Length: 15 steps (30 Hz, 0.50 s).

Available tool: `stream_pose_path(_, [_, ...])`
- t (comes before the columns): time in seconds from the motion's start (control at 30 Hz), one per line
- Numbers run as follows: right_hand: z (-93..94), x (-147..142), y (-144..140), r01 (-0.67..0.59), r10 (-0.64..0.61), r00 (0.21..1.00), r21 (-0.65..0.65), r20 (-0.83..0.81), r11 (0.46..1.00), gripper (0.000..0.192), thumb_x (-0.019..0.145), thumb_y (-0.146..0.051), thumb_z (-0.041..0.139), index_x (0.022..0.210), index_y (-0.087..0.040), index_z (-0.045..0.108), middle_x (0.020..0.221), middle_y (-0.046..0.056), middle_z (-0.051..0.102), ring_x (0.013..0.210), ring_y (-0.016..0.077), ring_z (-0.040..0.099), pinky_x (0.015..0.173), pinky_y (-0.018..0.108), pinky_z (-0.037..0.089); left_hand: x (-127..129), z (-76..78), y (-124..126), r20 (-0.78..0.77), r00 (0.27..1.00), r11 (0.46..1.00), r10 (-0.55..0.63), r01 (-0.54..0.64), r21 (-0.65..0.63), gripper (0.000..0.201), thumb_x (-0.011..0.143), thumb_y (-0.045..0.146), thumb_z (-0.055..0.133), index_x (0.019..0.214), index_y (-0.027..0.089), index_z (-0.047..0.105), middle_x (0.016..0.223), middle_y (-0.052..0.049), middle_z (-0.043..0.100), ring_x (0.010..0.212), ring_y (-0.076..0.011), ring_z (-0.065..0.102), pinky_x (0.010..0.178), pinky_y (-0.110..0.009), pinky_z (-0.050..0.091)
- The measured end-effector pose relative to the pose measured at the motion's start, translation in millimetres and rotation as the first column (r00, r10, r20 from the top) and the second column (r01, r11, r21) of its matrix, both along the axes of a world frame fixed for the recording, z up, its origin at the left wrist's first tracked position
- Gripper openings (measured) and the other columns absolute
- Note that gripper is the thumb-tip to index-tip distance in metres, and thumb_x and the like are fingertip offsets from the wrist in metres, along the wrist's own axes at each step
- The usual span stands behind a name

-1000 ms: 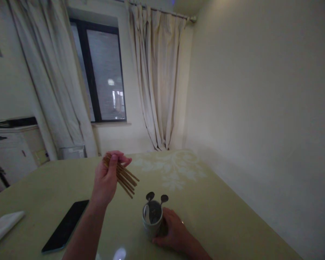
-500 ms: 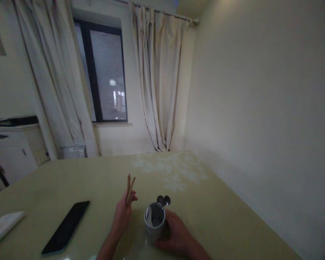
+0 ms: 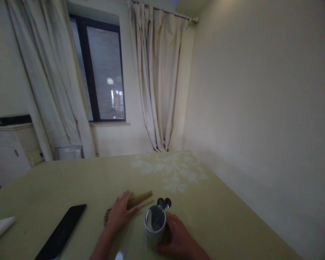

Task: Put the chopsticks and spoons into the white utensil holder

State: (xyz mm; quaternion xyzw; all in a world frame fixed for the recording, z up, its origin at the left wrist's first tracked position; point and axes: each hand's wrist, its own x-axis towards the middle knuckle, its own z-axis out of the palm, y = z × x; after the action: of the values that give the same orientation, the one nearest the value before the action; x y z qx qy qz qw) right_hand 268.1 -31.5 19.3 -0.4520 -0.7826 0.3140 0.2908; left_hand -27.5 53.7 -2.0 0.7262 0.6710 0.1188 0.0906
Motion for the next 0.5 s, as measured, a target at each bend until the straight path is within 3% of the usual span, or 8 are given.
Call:
stream_pose_path(0.1, [0.6, -0.5, 0.2, 0.001, -0.001, 1.000, 0.008, 0.000, 1.000, 0.089, 0.058, -0.041, 0.096, 0.141, -0.028, 0.066, 0.143, 0.011, 0.068, 0.130, 0.0389, 0.062, 0.114, 0.047, 0.044, 2.5, 2.9, 2.1, -0.063, 0.997, 0.999, -0.043, 0.044, 0.003, 0.074, 0.099, 0.057, 0.048, 0.160, 0.017, 0.045, 0.172, -0.016, 0.035, 0.161, -0.0320, 0.029, 0.132, -0.054, 0.020])
stream_pose_path(0.23, [1.8, -1.6, -0.7, -0.005, 0.004, 1.000, 0.024, 0.000, 1.000, 0.086, 0.060, -0.040, 0.095, 0.140, -0.028, 0.067, 0.142, 0.010, 0.069, 0.129, 0.0380, 0.062, 0.114, 0.047, 0.043, 9.6, 5.7, 2.1, -0.115, 0.993, 1.000, 0.004, -0.002, 0.023, 0.064, 0.105, 0.053, 0.036, 0.160, 0.021, 0.047, 0.171, -0.016, 0.035, 0.160, -0.0334, 0.032, 0.129, -0.057, 0.024])
stream_pose_path(0.4, [2.4, -1.4, -1.5, 0.005, -0.005, 1.000, 0.011, 0.017, 1.000, 0.088, 0.060, -0.039, 0.095, 0.142, -0.028, 0.066, 0.146, 0.010, 0.067, 0.132, 0.0388, 0.061, 0.117, 0.048, 0.041, 14.6, 3.0, -0.7, -0.118, 0.991, 0.992, 0.061, -0.047, 0.117, 0.058, 0.105, 0.048, 0.036, 0.151, 0.021, 0.058, 0.164, -0.015, 0.051, 0.155, -0.0299, 0.044, 0.127, -0.049, 0.032])
stream_pose_path(0.5, [3.1, -1.8, -1.1, -0.003, 0.002, 1.000, 0.016, 0.028, 1.000, 0.088, 0.060, -0.042, 0.095, 0.141, -0.027, 0.066, 0.146, 0.011, 0.067, 0.132, 0.0393, 0.061, 0.118, 0.048, 0.040, 16.4, 1.2, -4.3, -0.102, 0.991, 0.985, 0.082, -0.065, 0.162, 0.054, 0.103, 0.049, 0.042, 0.145, 0.023, 0.063, 0.157, -0.014, 0.059, 0.151, -0.0309, 0.049, 0.126, -0.051, 0.031])
